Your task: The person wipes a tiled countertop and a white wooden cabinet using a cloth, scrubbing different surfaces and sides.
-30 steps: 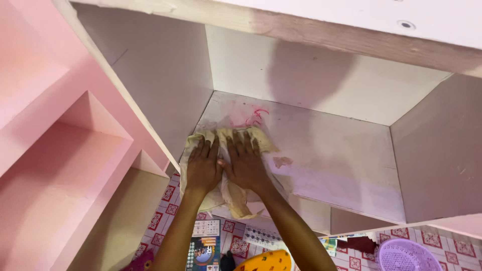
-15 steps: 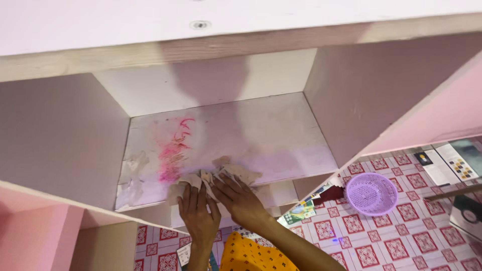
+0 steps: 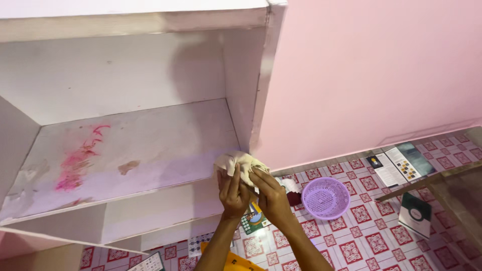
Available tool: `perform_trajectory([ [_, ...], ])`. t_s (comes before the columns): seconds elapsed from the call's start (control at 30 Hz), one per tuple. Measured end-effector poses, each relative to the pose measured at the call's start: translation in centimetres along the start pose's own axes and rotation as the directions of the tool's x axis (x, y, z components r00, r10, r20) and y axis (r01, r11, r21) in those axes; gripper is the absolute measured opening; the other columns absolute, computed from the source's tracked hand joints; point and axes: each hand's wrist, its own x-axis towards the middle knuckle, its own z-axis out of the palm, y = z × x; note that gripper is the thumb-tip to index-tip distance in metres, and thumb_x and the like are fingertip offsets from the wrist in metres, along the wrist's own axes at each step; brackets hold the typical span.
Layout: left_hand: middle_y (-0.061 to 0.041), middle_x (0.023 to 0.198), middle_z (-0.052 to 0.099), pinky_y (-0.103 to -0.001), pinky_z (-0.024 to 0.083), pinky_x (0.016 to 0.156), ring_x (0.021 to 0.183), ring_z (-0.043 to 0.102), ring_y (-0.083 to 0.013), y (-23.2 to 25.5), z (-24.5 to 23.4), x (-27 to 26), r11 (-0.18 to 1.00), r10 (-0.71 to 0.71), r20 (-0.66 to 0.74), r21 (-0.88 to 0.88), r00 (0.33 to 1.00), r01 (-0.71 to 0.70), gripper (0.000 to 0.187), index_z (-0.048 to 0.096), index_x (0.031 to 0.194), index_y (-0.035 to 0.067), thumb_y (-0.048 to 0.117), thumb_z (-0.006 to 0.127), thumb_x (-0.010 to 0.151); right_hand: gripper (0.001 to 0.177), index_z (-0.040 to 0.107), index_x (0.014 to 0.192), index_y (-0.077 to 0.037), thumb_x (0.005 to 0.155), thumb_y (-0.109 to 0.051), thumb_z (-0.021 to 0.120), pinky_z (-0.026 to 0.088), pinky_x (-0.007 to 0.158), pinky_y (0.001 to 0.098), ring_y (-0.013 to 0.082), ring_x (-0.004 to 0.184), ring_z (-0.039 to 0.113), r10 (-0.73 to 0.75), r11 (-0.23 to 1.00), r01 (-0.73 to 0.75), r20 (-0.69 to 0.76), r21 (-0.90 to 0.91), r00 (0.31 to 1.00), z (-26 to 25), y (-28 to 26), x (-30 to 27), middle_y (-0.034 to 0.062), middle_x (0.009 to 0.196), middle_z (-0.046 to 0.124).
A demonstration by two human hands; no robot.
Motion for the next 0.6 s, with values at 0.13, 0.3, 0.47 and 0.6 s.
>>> perform_trajectory([
  [0.13, -0.026, 0.135, 0.059, -0.060, 0.038, 0.114, 0.123, 0.060, -0.0467, 2.8, 1.8, 0.7, 0.990, 0.138, -0.151, 0.056, 0.979, -0.131, 0.041, 0.053, 0.140, -0.006, 0.011, 0.053, 0.103, 0.033, 0.069, 0.125, 0.002, 0.094, 0.006, 0.057, 0.054, 0.109, 0.0462, 0.0384, 0.129, 0.065, -0.145, 0.989, 0.147, -0.164, -0.003, 0.976, -4.7, 0.1, 1.1, 0.0229, 0.133, 0.067],
  [0.3, -0.033, 0.130, 0.060, -0.053, 0.043, 0.088, 0.106, 0.060, -0.0394, 0.6, 4.4, 3.1, 0.838, 0.316, 0.076, 0.445, 0.946, -0.316, 0.041, 0.052, 0.135, -0.008, 0.024, 0.046, 0.110, 0.037, 0.051, 0.144, 0.002, 0.108, -0.006, 0.055, 0.035, 0.127, 0.0586, 0.0441, 0.153, 0.037, -0.497, 0.867, 0.467, -0.391, -0.176, 0.775, -5.0, 3.2, 4.9, 0.0260, 0.153, 0.047],
  [0.47, -0.035, 0.123, 0.066, -0.050, 0.043, 0.073, 0.097, 0.061, -0.0349, -3.7, 7.8, 5.3, 0.687, 0.244, 0.214, 0.650, 0.946, -0.324, 0.044, 0.058, 0.129, -0.008, 0.029, 0.042, 0.110, 0.057, 0.027, 0.159, 0.005, 0.105, -0.009, 0.041, 0.027, 0.131, 0.0514, 0.0439, 0.157, 0.033, -0.405, 0.839, 0.402, -0.072, 0.368, 0.911, 1.3, 8.7, 10.3, 0.0276, 0.164, 0.036],
  [0.6, -0.032, 0.120, 0.067, -0.049, 0.045, 0.072, 0.095, 0.063, -0.0340, -5.6, 10.5, 0.3, 0.714, 0.007, 0.224, 0.681, 0.975, -0.162, 0.043, 0.060, 0.127, -0.006, 0.030, 0.044, 0.108, 0.070, 0.001, 0.165, 0.009, 0.110, -0.018, 0.034, 0.012, 0.138, 0.0512, 0.0454, 0.166, 0.014, -0.409, 0.650, 0.186, 0.132, 0.737, 0.903, 3.5, 11.7, 8.9, 0.0298, 0.176, 0.011],
])
